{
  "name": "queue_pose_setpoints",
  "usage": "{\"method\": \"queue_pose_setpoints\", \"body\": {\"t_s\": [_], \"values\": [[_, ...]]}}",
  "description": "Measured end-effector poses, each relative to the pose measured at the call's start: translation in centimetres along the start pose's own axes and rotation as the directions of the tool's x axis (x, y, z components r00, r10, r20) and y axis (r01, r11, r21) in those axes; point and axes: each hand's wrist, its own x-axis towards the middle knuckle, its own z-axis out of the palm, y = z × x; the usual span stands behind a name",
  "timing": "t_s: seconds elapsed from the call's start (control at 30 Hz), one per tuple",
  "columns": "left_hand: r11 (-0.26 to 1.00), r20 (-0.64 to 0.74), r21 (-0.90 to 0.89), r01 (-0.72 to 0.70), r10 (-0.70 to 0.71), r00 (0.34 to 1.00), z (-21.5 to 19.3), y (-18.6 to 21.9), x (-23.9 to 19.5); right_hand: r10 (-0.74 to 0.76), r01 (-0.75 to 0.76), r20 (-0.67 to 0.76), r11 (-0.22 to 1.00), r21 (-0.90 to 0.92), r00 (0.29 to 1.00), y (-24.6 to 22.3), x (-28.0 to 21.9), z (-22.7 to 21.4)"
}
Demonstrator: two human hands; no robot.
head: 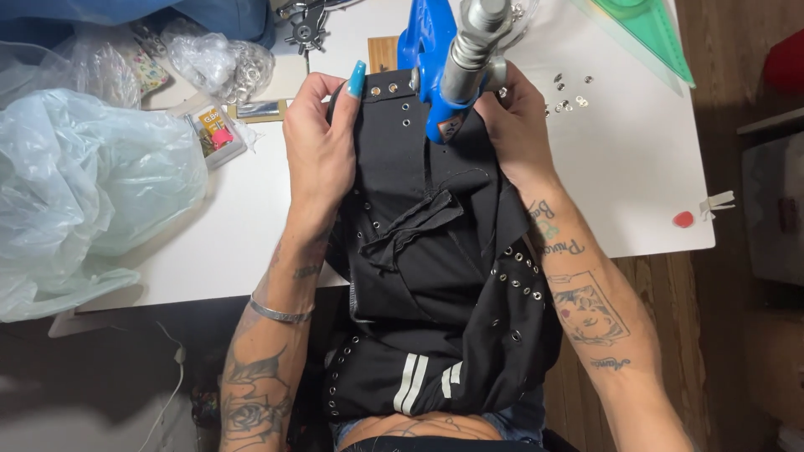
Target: Attaching metal eyelets to a black garment using a manual grommet press
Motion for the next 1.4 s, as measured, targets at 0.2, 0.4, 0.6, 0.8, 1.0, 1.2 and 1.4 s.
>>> {"method": "queue_pose_setpoints", "body": {"t_s": [0.2,0.4,0.6,0.8,1.0,1.2,1.4], "values": [[0.996,-0.002,0.088,0.030,-0.030,1.000,-0.2,0.6,-0.6,-0.117,0.117,0.048,0.993,-0.016,0.992,-0.9,-1.1,0.7],[0.997,-0.003,-0.012,0.072,-0.072,0.997,-0.3,-0.5,-0.9,-0.132,0.124,0.089,0.988,0.089,0.987,-0.1,-1.0,0.9],[0.990,-0.033,0.126,0.066,-0.062,0.998,-0.3,-0.8,-0.8,-0.022,0.019,-0.048,0.998,-0.059,0.999,-0.9,-0.9,1.3],[0.978,-0.027,0.202,0.046,-0.041,0.999,-0.3,-0.7,-1.2,-0.119,0.118,-0.003,0.983,-0.141,0.993,-1.7,-1.9,1.6],[0.974,-0.005,0.209,-0.089,0.092,0.996,-0.1,-2.6,-1.0,-0.409,0.283,-0.043,0.701,-0.655,0.911,-1.7,-2.9,-1.3],[0.951,-0.066,0.307,-0.028,0.050,0.997,0.1,-1.2,-1.6,-0.722,0.424,0.146,0.218,-0.879,0.676,-0.1,-2.8,-10.2],[0.921,-0.059,0.389,-0.028,0.055,0.997,0.4,-1.0,-2.0,-0.295,0.193,0.113,0.258,-0.947,0.949,1.3,-4.4,-11.7]]}}
